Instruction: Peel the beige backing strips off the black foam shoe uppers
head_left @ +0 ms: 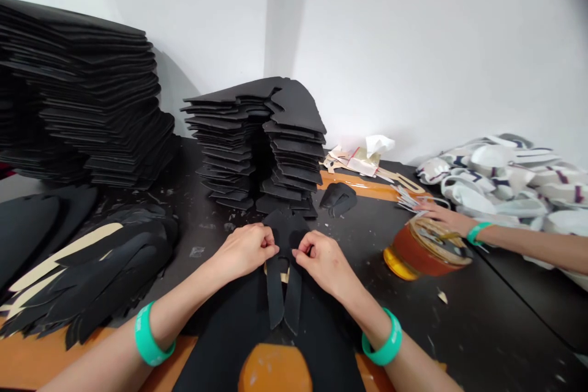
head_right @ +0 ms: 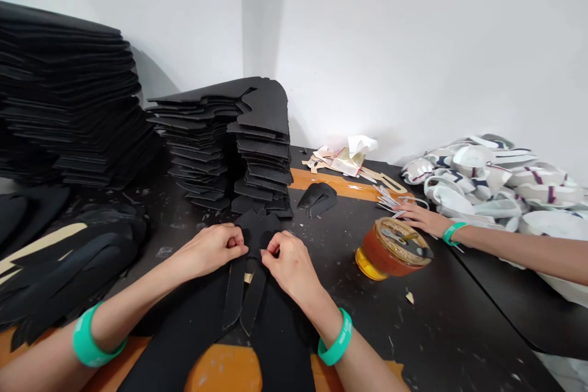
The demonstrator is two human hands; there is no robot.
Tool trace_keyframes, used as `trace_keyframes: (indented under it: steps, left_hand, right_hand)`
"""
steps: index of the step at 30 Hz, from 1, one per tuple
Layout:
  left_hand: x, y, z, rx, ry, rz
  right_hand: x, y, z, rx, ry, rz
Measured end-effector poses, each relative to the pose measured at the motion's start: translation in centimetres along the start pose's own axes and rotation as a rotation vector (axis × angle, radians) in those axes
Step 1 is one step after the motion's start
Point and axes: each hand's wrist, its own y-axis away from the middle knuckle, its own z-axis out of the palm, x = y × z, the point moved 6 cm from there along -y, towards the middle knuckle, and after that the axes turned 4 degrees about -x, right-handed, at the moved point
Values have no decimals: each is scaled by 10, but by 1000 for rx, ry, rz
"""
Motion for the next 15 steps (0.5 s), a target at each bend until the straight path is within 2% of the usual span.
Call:
trace_keyframes:
  steps: [9, 15]
  left_hand:
    - [6, 3, -1, 9, -120, -54]
    - [9, 8, 1, 22, -201, -69]
  right_hand:
    - [-6, 3, 3, 13, 118, -44]
    - [-11, 9, -3, 48, 197, -95]
